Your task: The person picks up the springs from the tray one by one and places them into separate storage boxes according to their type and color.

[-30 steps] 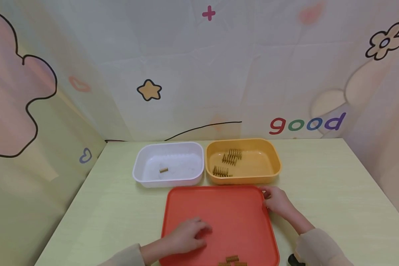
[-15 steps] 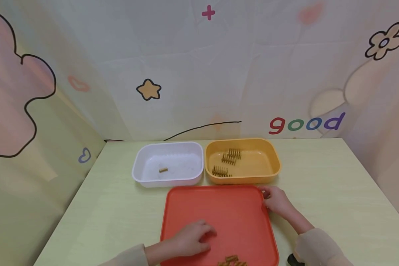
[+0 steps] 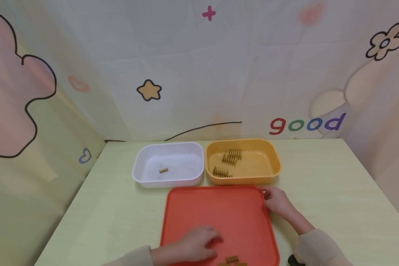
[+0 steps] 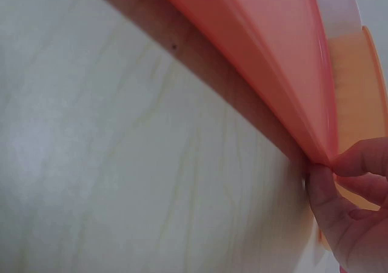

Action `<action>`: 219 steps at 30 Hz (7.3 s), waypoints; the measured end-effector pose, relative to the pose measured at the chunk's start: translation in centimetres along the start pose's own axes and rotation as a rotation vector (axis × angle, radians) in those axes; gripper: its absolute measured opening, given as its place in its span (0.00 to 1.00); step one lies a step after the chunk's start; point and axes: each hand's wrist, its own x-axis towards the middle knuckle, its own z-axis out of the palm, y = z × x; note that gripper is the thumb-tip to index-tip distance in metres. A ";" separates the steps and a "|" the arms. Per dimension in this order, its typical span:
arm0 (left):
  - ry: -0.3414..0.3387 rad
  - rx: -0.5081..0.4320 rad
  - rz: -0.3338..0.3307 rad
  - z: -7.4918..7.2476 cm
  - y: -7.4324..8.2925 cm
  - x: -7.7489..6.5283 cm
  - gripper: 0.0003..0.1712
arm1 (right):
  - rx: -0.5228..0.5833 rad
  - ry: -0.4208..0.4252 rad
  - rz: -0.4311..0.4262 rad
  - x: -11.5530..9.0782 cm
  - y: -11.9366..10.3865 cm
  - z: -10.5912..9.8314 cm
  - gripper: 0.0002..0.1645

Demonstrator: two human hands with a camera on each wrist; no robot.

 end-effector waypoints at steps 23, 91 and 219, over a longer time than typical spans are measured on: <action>-0.035 -0.058 0.085 1.1 1.0 0.7 0.12 | -0.003 0.000 -0.001 0.0 0.0 -0.1 0.27; -0.210 -0.179 0.076 0.6 2.2 1.6 0.07 | -0.039 0.004 -0.011 0.0 -0.2 -0.3 0.27; 0.332 -0.273 -0.050 -4.7 -3.6 2.7 0.05 | -0.039 0.011 -0.012 -0.1 -0.1 -0.2 0.29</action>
